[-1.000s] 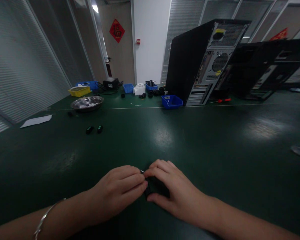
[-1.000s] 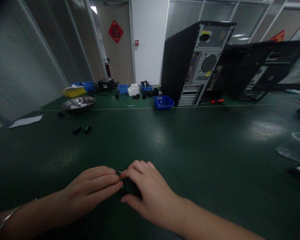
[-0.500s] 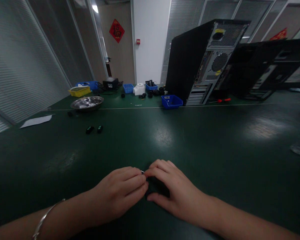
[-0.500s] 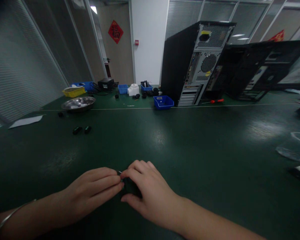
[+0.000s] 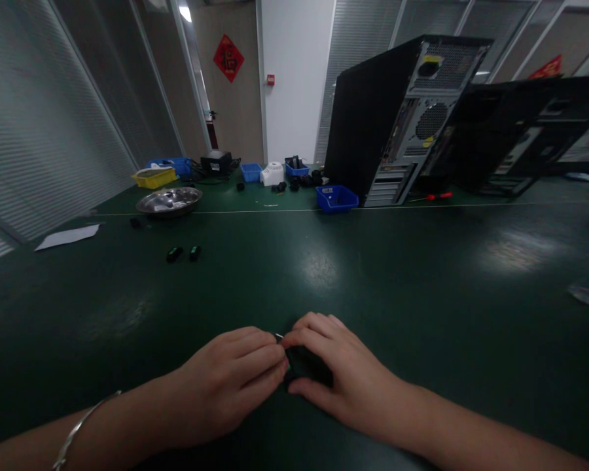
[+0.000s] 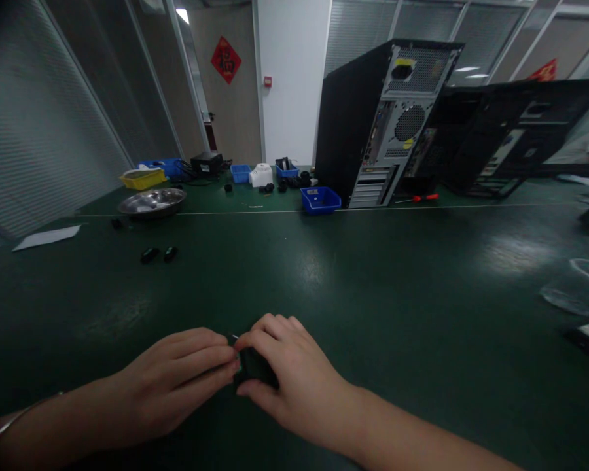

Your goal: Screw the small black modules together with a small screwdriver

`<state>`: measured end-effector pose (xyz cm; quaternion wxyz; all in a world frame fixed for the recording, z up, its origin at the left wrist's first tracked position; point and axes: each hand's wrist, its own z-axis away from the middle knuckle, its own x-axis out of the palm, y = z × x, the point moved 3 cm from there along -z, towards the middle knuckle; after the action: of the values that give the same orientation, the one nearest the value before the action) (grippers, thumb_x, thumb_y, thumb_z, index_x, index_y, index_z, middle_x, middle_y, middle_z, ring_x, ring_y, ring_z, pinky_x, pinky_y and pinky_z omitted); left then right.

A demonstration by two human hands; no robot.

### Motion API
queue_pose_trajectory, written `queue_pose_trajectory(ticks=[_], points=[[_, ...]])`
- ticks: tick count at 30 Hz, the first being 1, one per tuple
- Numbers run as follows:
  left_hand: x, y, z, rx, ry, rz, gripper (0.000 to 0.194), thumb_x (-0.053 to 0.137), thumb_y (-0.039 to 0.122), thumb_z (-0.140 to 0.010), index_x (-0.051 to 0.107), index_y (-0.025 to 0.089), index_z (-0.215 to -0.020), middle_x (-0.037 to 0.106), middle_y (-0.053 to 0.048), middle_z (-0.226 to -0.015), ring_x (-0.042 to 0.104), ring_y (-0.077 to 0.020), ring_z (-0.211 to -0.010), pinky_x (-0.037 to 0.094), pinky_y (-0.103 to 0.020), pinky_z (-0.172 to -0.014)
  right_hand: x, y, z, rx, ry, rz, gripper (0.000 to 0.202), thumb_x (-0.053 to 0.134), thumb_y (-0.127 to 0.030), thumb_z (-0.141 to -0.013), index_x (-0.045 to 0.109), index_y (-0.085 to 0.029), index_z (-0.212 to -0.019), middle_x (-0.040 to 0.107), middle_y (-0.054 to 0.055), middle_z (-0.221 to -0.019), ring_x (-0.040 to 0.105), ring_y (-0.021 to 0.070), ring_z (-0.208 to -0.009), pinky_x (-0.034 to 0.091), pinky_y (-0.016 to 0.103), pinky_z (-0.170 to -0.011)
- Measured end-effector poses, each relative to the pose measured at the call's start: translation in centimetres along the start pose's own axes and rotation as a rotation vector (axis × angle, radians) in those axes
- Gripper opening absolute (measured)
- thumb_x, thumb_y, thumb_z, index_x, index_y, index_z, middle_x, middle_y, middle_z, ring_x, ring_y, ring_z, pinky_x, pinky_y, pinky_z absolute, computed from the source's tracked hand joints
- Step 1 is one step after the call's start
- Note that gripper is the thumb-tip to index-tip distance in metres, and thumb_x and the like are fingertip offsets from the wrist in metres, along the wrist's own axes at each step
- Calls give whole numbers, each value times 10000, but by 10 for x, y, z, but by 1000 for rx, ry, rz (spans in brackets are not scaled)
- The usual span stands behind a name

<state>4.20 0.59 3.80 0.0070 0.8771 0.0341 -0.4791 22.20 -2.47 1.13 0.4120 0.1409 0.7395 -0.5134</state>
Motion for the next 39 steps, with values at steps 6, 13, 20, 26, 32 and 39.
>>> queue_pose_trajectory(ticks=[6, 13, 20, 26, 32, 39], points=[[-1, -1, 3, -10, 14, 28, 328, 343, 111, -1065, 663, 76, -1002, 701, -95, -821, 644, -201, -751, 580, -327, -729, -1, -1, 0, 9, 4, 1, 355, 748, -198, -853, 591, -248, -1168, 601, 32, -1140, 553, 228, -1024, 414, 372, -898], [16, -7, 13, -111, -27, 144, 187, 467, 92, -1011, 652, 111, -995, 668, -73, -853, 610, -189, -754, 526, -297, -688, -1, -1, 0, 15, -8, 8, 351, 754, -199, -849, 593, -238, -1159, 599, 41, -1145, 554, 232, -1030, 413, 375, -893], [14, -5, 11, -187, -24, 193, 180, 490, 162, -1020, 665, 144, -981, 634, -55, -813, 561, -174, -691, 460, -269, -608, 0, -1, 0, 7, -2, -1, 343, 747, -185, -856, 591, -237, -1157, 601, 36, -1133, 552, 226, -1025, 407, 369, -896], [17, -5, 11, -244, -14, 213, 179, 501, 136, -1005, 673, 182, -1000, 626, -38, -816, 564, -162, -683, 418, -243, -577, -2, -1, 0, 6, 3, -1, 341, 741, -198, -860, 591, -245, -1162, 604, 34, -1140, 555, 227, -1024, 402, 374, -903], [19, -6, 13, -288, -25, 306, 194, 522, 72, -951, 677, 185, -979, 635, -45, -869, 580, -167, -748, 448, -241, -614, -1, 1, 0, 9, -4, -3, 335, 744, -200, -857, 591, -250, -1151, 601, 27, -1136, 552, 225, -1024, 402, 368, -895], [26, -10, 16, -541, -38, 507, 144, 575, 80, -865, 637, 189, -934, 602, -30, -879, 586, -161, -748, 460, -251, -640, -2, -1, 1, 8, -11, -3, 337, 739, -173, -848, 585, -242, -1140, 596, 31, -1129, 550, 226, -1019, 405, 367, -881]])
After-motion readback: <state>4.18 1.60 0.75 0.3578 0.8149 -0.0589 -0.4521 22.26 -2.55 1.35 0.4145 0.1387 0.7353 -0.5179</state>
